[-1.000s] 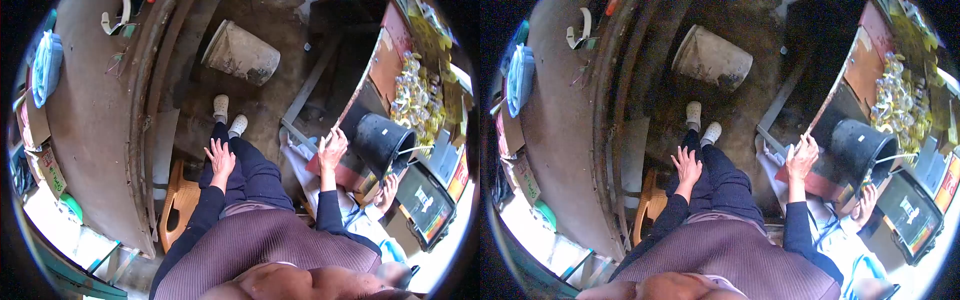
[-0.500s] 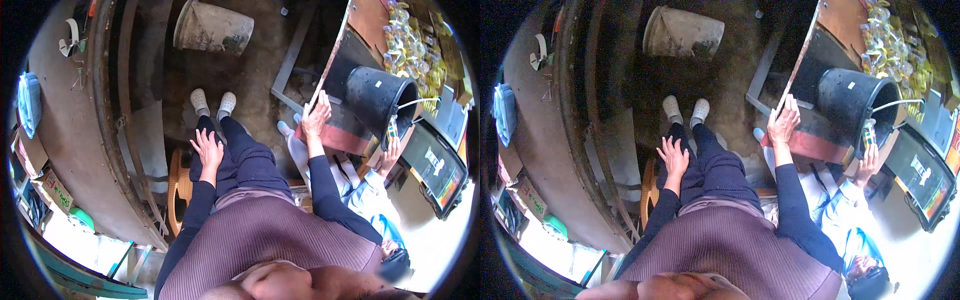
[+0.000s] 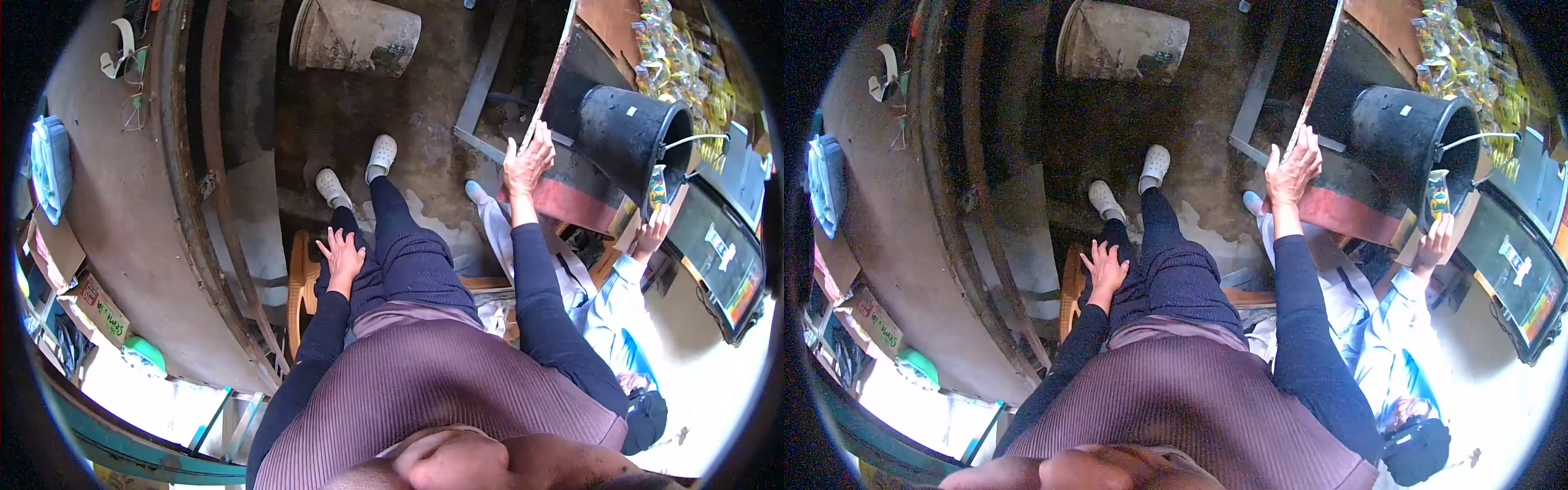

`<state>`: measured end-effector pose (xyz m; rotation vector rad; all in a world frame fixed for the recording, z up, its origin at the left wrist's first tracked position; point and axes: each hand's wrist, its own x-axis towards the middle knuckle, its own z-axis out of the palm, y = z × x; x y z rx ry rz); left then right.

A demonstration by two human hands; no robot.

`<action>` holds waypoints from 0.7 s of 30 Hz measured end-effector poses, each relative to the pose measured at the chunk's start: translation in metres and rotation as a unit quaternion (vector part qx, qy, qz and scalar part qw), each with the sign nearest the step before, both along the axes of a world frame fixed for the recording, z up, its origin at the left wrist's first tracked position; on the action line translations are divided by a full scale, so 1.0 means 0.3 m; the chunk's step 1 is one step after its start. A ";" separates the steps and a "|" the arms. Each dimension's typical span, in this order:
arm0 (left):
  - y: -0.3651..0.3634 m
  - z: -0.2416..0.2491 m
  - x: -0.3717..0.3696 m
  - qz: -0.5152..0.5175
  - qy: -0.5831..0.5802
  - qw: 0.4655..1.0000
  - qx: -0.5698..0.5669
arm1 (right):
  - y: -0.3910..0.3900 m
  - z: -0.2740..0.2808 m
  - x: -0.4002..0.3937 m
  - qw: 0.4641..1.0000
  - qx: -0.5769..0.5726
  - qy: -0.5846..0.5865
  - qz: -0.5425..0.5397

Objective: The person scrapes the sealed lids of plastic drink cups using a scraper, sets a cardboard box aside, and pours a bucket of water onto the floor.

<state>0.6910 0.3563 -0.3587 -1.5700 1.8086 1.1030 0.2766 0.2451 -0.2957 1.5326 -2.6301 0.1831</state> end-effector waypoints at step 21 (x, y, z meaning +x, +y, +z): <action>0.059 -0.020 0.169 -0.128 0.030 0.991 0.022 | 0.017 -0.038 -0.019 0.998 -0.022 0.051 -0.005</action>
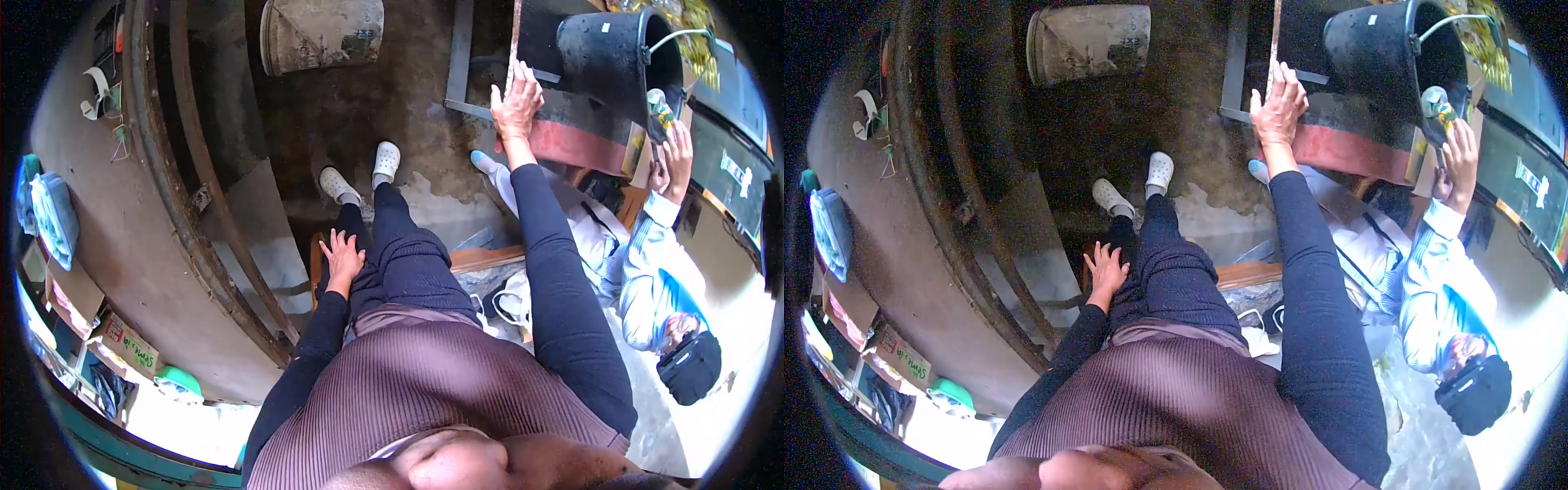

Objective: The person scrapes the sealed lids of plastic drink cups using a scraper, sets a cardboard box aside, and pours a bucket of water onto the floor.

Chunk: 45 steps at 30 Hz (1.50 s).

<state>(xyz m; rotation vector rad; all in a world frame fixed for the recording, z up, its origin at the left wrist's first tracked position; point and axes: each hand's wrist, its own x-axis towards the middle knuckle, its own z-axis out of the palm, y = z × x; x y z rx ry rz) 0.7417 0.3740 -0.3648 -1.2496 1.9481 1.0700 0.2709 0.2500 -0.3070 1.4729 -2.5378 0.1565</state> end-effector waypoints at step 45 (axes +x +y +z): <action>-1.265 0.578 0.045 0.126 0.045 0.765 -0.629 | -0.026 0.061 0.035 0.999 -0.012 -0.038 -0.021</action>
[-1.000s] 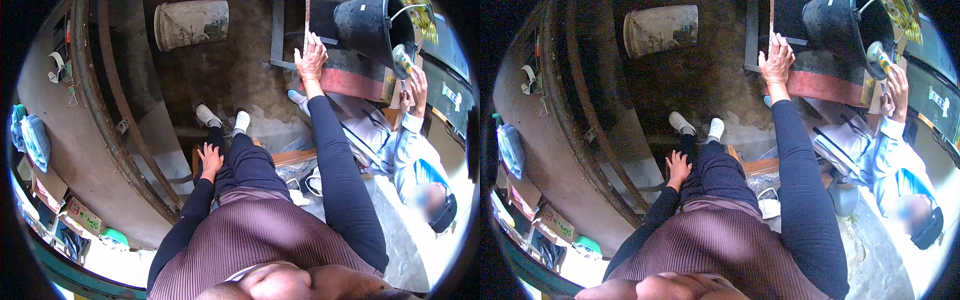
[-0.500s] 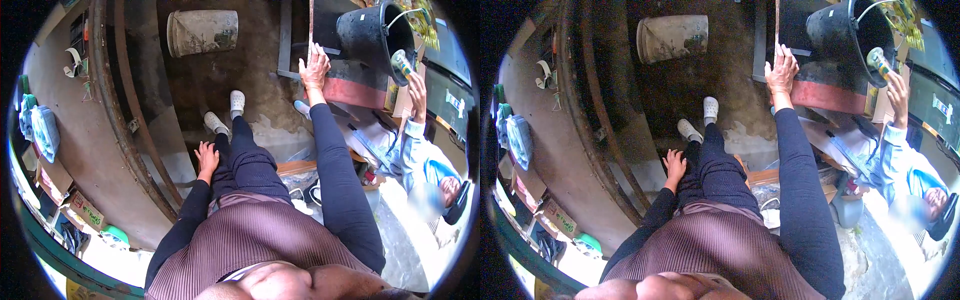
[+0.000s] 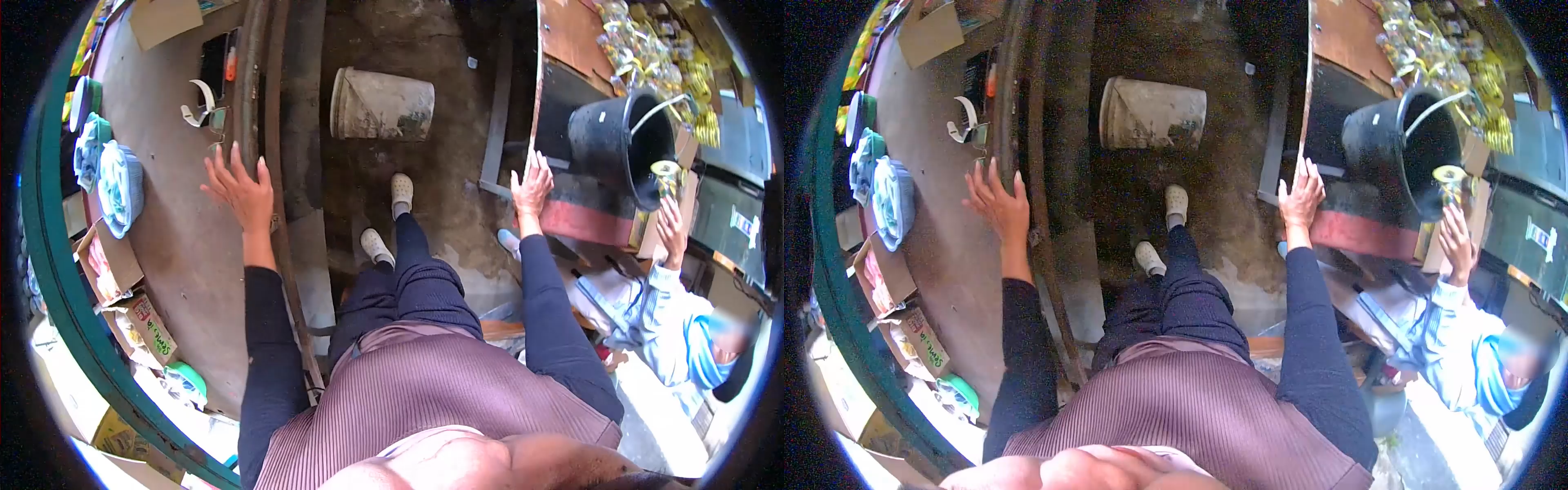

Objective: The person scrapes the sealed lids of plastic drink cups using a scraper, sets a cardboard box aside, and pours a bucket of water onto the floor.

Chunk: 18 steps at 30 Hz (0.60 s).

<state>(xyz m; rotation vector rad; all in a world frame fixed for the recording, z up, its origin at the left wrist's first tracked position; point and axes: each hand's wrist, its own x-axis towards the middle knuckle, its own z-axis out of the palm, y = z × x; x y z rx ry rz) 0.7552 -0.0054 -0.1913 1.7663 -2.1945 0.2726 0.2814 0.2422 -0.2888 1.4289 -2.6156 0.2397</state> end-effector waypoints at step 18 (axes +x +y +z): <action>-0.171 -0.037 -0.020 0.053 -0.042 0.994 0.084 | -0.630 -0.373 0.473 0.936 0.055 -0.273 0.213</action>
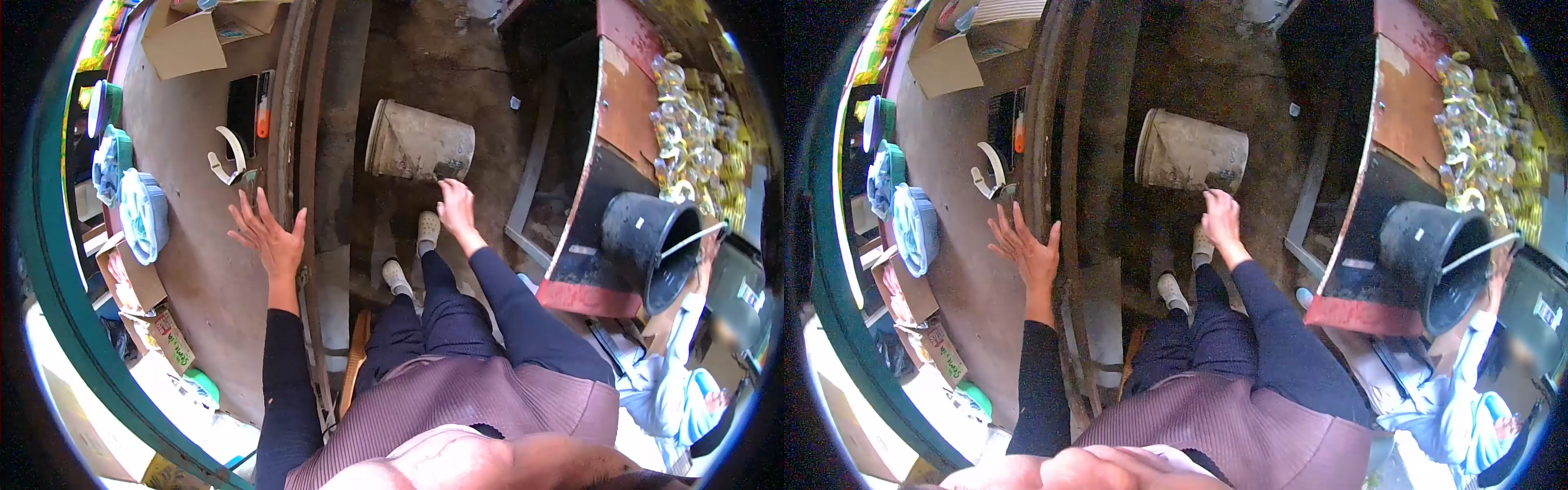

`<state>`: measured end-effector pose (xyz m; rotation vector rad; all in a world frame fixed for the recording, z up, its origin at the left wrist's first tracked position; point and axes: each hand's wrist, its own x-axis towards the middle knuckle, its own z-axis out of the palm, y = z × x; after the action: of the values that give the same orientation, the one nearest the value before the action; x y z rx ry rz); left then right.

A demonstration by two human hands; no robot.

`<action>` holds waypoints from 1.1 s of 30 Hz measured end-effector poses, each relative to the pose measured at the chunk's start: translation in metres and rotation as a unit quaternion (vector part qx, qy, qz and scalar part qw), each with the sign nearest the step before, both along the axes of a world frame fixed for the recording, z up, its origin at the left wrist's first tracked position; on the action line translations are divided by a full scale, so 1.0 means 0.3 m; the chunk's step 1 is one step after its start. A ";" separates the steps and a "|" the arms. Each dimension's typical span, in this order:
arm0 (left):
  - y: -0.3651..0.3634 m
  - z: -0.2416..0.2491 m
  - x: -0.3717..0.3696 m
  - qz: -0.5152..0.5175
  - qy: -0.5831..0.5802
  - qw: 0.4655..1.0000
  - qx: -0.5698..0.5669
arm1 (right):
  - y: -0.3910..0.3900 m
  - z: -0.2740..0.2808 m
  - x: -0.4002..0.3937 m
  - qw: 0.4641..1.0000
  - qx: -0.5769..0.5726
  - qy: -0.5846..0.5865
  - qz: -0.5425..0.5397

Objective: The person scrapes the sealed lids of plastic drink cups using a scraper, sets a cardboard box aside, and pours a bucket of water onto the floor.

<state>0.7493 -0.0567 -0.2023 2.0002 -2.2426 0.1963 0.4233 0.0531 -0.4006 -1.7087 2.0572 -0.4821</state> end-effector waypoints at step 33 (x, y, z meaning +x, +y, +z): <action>-0.011 -0.037 0.035 0.005 -0.028 0.997 0.067 | -0.693 -0.664 0.253 0.754 0.119 0.341 0.549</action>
<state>0.7599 -0.0599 -0.2134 2.0967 -2.3400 0.1062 0.4991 -0.1548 -0.5999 -2.7107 0.9386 0.8472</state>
